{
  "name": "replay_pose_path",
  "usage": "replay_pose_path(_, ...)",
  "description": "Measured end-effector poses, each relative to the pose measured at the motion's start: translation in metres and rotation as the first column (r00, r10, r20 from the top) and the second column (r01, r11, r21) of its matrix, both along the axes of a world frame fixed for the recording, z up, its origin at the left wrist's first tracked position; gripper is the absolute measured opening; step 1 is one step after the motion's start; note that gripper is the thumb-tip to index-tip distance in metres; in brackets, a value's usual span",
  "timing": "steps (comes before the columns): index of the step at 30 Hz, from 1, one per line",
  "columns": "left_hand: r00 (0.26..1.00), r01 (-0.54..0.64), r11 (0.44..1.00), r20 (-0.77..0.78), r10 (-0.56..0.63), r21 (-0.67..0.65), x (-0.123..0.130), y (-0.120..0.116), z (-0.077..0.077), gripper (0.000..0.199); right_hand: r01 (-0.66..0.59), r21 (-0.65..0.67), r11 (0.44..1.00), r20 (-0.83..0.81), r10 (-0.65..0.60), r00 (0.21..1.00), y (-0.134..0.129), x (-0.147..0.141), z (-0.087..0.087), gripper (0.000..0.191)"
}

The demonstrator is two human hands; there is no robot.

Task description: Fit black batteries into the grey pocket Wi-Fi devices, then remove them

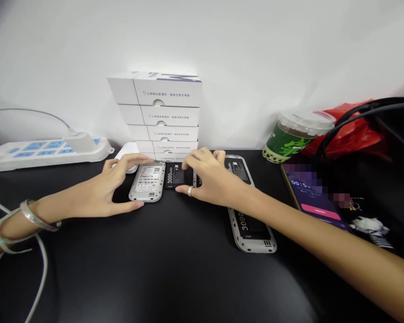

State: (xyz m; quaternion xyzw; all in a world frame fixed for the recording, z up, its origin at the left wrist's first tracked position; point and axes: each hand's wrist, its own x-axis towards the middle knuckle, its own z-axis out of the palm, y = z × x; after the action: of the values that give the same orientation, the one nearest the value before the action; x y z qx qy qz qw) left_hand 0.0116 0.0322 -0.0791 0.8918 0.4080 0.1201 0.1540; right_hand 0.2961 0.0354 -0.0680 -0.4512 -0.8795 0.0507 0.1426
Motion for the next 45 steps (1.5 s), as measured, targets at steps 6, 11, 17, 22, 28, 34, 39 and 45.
replay_pose_path(6,1.0,0.008,1.0,0.006,-0.008,-0.01,0.0,0.001,-0.002,0.08,0.04,-0.082,0.996,0.218,-0.021,0.976,0.007,0.032,0.022,0.066)
replay_pose_path(11,0.999,0.022,0.999,0.03,-0.023,0.042,0.014,0.001,-0.001,0.077,0.145,-0.138,0.98,0.247,-0.108,0.963,0.008,0.033,0.019,0.071)
replay_pose_path(17,0.994,0.092,0.986,-0.065,-0.084,0.135,0.044,0.005,-0.002,0.069,-0.006,-0.063,0.998,0.17,0.017,0.985,-0.021,0.026,0.021,0.078)
replay_pose_path(22,0.989,0.118,0.983,-0.107,-0.103,0.141,0.047,0.009,-0.005,0.065,-0.018,-0.189,0.982,0.125,0.042,0.991,-0.059,0.017,0.019,0.081)
replay_pose_path(28,0.985,0.149,0.983,-0.106,-0.137,0.108,0.044,0.01,-0.006,0.065,-0.001,-0.289,0.957,0.119,0.037,0.992,-0.073,0.012,0.013,0.082)
replay_pose_path(34,0.986,0.146,0.986,-0.094,-0.138,0.084,0.051,0.009,-0.005,0.066,-0.023,-0.285,0.958,0.135,0.064,0.989,-0.075,0.013,0.013,0.087)
replay_pose_path(39,0.985,0.169,0.98,-0.063,-0.163,0.105,0.035,0.005,0.009,0.074,-0.009,-0.315,0.949,0.074,0.034,0.997,-0.071,0.009,0.012,0.092)
replay_pose_path(45,0.992,0.056,0.998,0.109,-0.058,0.02,0.028,-0.045,0.019,0.065,0.067,-0.413,0.908,-0.023,-0.084,0.996,-0.07,0.002,0.006,0.089)
